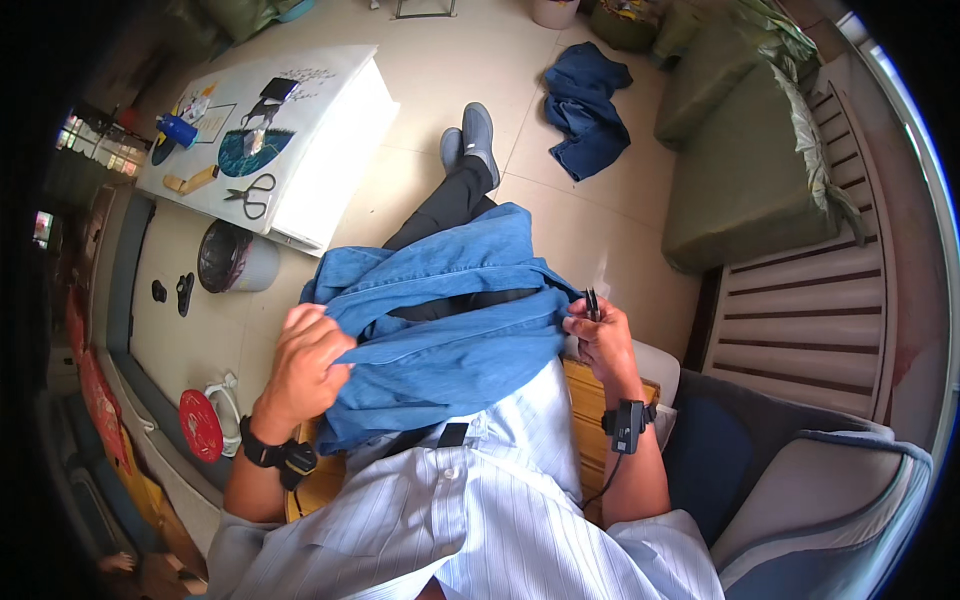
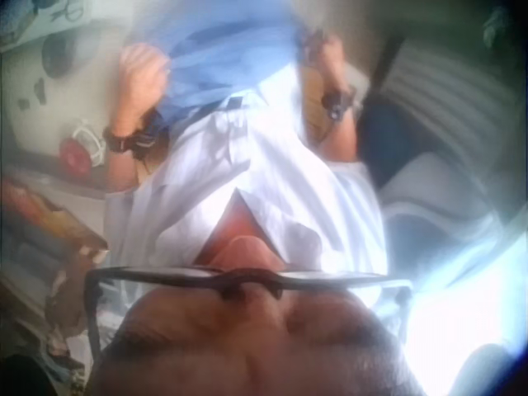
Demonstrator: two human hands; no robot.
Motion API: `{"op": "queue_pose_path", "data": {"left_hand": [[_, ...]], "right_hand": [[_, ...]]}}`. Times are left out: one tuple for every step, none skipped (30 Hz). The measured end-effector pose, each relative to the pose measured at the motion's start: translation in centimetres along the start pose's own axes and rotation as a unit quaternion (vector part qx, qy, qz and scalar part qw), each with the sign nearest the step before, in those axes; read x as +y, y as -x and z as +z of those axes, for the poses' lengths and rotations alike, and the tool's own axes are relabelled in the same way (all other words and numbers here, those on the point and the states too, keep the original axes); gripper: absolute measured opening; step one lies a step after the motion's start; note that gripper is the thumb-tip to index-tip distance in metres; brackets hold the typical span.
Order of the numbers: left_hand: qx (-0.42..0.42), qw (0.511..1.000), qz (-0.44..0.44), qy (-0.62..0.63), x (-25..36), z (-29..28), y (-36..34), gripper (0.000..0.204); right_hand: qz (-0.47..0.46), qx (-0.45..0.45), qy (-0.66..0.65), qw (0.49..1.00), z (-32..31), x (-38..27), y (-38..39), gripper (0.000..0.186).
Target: The person uses small scissors to trim loose threads and excess fabric from the waistband and seams of a pair of blue jeans. They repeatedly reposition the jeans to access different areas while seated.
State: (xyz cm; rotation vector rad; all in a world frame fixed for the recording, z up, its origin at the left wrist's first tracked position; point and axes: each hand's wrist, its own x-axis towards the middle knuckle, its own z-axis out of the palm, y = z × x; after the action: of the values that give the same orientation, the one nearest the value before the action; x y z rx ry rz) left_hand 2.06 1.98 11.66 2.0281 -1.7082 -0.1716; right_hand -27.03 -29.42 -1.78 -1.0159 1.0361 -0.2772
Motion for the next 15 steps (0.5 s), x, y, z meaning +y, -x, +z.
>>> {"op": "queue_pose_path", "data": {"left_hand": [[-0.003, 1.000, -0.001, -0.020, 0.1, -0.9, 0.2, 0.016], [-0.005, 0.999, -0.002, -0.040, 0.1, -1.5, 0.6, 0.016], [-0.006, 0.999, -0.012, -0.053, -0.1, -2.0, 1.3, 0.018], [0.004, 0.998, -0.029, -0.059, -0.6, -2.2, 2.1, 0.018], [0.013, 0.997, -0.047, -0.064, -1.3, -2.1, 3.0, 0.019], [0.022, 0.995, -0.064, -0.069, -2.1, -2.1, 3.9, 0.019], [0.012, 0.994, -0.085, -0.071, -3.2, -1.9, 4.5, 0.025], [0.013, 0.992, -0.096, -0.076, -4.1, -1.4, 4.8, 0.027], [0.015, 0.990, -0.112, -0.086, -4.9, -0.9, 5.3, 0.028], [0.016, 0.988, -0.124, -0.091, -5.6, -0.4, 5.5, 0.030], [-0.019, 0.985, -0.158, -0.065, -6.1, 0.0, 5.4, 0.034], [-0.014, 0.983, -0.174, -0.051, -6.2, 0.4, 5.2, 0.035], [-0.010, 0.981, -0.191, -0.036, -6.2, 0.9, 4.9, 0.036], [-0.006, 0.978, -0.207, -0.022, -5.9, 1.3, 4.7, 0.037], [0.002, 0.978, -0.210, -0.019, -5.5, 1.3, 4.4, 0.038]], "right_hand": [[-0.016, 0.003, 0.012, 1.000, -0.4, 0.0, 0.2, 0.024], [-0.032, 0.007, 0.024, 0.999, -0.7, -0.1, 0.3, 0.025], [-0.043, 0.006, 0.051, 0.998, -0.7, -0.4, 0.3, 0.027], [-0.053, 0.006, 0.078, 0.996, -0.7, -0.5, 0.3, 0.029], [-0.062, 0.006, 0.105, 0.992, -0.7, -0.5, 0.3, 0.031], [-0.101, -0.011, 0.134, 0.986, -0.9, 0.2, -0.1, 0.033], [-0.140, -0.027, 0.164, 0.976, -1.0, 1.3, -0.8, 0.036], [-0.179, -0.043, 0.193, 0.964, -1.3, 2.2, -1.3, 0.038], [-0.114, -0.053, 0.194, 0.973, -0.1, 2.0, -1.0, 0.041], [-0.160, -0.046, 0.218, 0.962, -0.1, 2.7, -1.4, 0.040], [-0.205, -0.040, 0.242, 0.947, -0.2, 4.0, -2.4, 0.039], [-0.250, -0.035, 0.265, 0.930, 0.1, 4.7, -3.0, 0.038], [-0.203, -0.020, 0.237, 0.950, 0.0, 5.1, -3.6, 0.033], [-0.212, -0.019, 0.226, 0.950, -0.4, 5.5, -3.9, 0.032], [-0.221, -0.017, 0.216, 0.951, -0.6, 5.5, -3.9, 0.032]]}}
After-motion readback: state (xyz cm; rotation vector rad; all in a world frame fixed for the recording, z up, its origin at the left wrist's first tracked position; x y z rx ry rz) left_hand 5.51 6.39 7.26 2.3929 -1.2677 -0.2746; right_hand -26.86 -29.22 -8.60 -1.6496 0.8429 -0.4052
